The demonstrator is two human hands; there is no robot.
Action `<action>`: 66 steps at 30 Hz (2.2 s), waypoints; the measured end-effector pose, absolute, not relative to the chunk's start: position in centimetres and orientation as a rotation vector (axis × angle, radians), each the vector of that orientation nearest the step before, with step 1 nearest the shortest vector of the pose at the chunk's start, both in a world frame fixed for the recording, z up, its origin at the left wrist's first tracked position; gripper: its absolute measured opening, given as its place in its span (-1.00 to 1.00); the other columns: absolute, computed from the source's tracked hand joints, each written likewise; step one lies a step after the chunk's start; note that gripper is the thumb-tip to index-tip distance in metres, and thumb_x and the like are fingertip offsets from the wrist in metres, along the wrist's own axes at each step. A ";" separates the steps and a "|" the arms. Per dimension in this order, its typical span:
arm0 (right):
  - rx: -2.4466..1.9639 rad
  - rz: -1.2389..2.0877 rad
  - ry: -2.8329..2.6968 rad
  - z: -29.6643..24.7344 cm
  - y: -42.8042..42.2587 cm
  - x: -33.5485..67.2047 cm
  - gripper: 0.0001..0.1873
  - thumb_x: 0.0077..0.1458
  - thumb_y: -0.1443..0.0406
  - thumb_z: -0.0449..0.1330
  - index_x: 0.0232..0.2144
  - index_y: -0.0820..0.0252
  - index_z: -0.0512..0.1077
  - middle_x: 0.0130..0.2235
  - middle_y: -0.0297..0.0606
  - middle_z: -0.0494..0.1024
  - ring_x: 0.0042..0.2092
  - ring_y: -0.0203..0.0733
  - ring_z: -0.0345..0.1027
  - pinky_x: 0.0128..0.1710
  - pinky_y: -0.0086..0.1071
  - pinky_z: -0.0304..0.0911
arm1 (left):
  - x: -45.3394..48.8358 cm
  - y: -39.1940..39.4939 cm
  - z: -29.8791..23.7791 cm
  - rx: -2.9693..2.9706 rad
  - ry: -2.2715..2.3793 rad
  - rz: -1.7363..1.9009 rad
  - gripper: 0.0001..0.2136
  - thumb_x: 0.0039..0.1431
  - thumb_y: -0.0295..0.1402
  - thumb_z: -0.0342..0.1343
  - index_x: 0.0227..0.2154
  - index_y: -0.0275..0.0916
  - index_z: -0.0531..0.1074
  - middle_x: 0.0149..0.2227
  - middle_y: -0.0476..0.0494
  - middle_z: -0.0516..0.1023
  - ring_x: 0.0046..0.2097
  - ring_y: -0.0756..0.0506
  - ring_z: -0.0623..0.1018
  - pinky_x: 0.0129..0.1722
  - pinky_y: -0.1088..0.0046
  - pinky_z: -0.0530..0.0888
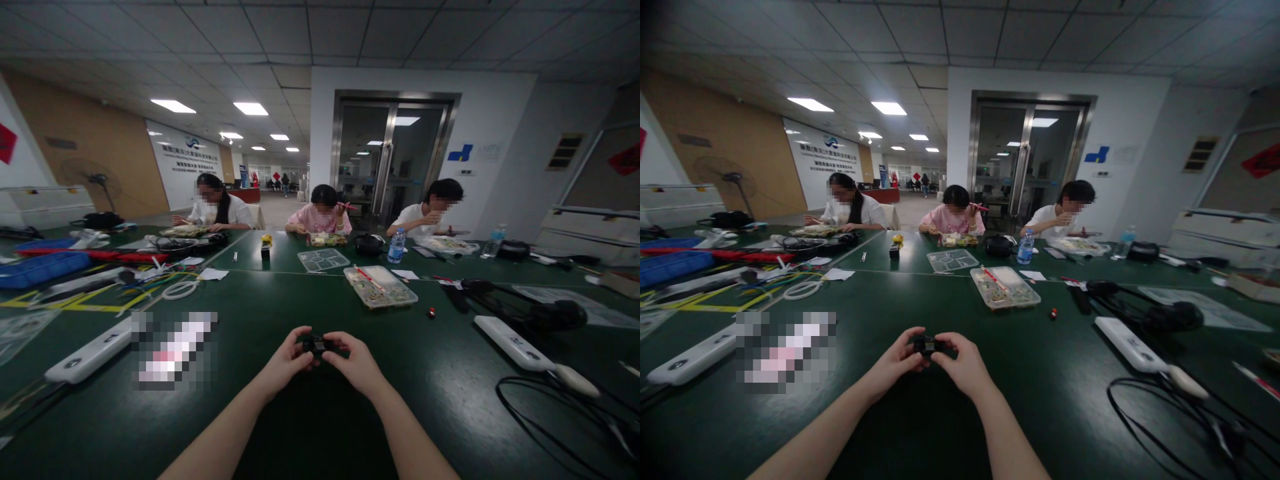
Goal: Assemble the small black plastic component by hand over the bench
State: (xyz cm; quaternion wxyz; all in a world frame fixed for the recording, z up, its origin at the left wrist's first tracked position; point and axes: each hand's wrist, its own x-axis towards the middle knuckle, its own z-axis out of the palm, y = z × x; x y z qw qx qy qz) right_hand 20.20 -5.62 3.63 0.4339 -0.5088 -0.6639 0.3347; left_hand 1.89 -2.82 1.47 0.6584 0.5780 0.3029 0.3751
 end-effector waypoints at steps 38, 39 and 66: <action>-1.202 0.713 -1.748 3.1 -5.7 19.7 -0.78 -0.13 0.33 0.23 -0.32 0.09 0.47 -0.15 -0.25 0.43 -0.08 -0.15 0.32 -0.03 -0.23 0.19 | 1.9 -3.2 1.9 1.325 0.666 0.835 -0.60 0.01 -0.31 0.12 -0.10 -0.16 0.14 -0.23 -0.12 0.43 -0.22 -0.08 0.47 -0.21 0.33 0.34; -1.204 0.709 -1.751 3.1 -5.7 19.7 -0.79 -0.13 0.33 0.23 -0.32 0.09 0.47 -0.15 -0.25 0.43 -0.08 -0.16 0.32 -0.03 -0.24 0.19 | 2.0 -3.2 1.8 1.324 0.665 0.837 -0.61 0.02 -0.31 0.12 -0.10 -0.17 0.14 -0.24 -0.12 0.44 -0.23 -0.08 0.47 -0.21 0.34 0.34; -1.281 0.662 -1.663 3.5 -5.8 20.2 -0.79 -0.03 0.27 0.13 -0.26 0.12 0.40 -0.22 -0.26 0.48 -0.13 -0.15 0.33 -0.07 -0.24 0.20 | 1.8 -3.1 2.1 1.280 0.752 0.884 -0.57 -0.02 -0.28 0.15 -0.09 -0.17 0.15 -0.22 -0.16 0.47 -0.25 -0.10 0.50 -0.23 0.33 0.35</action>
